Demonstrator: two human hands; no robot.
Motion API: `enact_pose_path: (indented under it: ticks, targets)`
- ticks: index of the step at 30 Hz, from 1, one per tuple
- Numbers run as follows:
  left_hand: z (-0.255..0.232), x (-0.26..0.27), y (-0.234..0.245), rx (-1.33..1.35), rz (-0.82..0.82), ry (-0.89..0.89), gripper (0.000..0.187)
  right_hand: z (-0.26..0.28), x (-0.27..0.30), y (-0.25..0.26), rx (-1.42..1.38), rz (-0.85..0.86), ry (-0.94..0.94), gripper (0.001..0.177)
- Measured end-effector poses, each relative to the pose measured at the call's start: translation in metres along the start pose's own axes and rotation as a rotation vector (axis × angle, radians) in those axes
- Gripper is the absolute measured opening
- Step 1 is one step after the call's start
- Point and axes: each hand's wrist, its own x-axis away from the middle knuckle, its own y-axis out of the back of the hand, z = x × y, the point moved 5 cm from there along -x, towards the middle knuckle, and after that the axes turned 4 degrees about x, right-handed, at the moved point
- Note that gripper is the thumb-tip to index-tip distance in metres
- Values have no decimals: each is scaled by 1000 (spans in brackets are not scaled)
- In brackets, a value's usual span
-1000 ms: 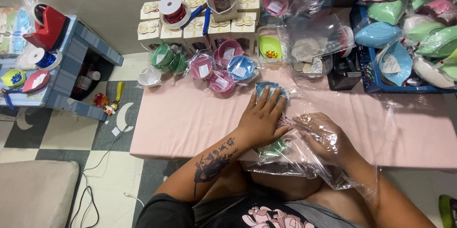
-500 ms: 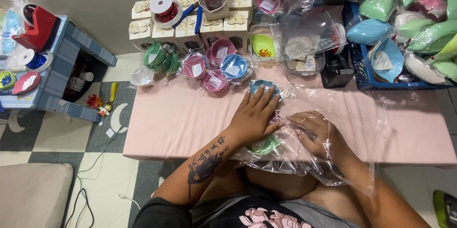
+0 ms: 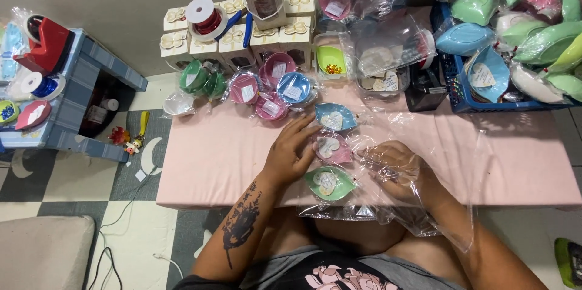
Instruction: Packing small, colorful, leaf-shaped plastic containers into a clear plastic bag.
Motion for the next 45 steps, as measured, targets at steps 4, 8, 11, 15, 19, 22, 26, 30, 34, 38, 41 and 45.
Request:
enact_pose_path:
  ticks: [4,8,11,15,19,22,26,30,34,38,41,45]
  targets:
    - [-7,-3,-2,-13,66,-20,39,16,10,3,66,-151,40,45]
    - [-1,-2,-6,-29,111,-35,46,-5,-3,-17,641,-8,77,38]
    - [-9,-4,-6,-50,139,-68,47,-47,-7,-16,407,-22,27,39]
    - [-13,-6,-4,-45,158,-86,48,-32,8,-5,248,54,-84,45]
    - [-10,-6,-5,-75,168,-118,49,19,19,12,203,103,-196,56]
    - [-11,-8,-6,-84,168,-112,53,17,25,9,157,152,-318,69]
    - [-17,-10,-6,-108,198,-100,52,-30,18,5,357,-202,312,37]
    - [-18,-10,-9,-162,207,-109,51,-96,12,-13,556,-324,384,39]
    - [-16,-9,-9,-135,199,-105,54,-29,21,0,556,-248,368,35]
    - [-20,-8,-9,-137,188,-122,57,-32,9,-10,490,-186,445,37]
    - [-17,-7,-9,-158,181,-132,58,-15,10,-9,527,-130,455,42]
    - [-13,-5,-13,-189,192,-153,58,-19,7,-16,512,-22,386,47]
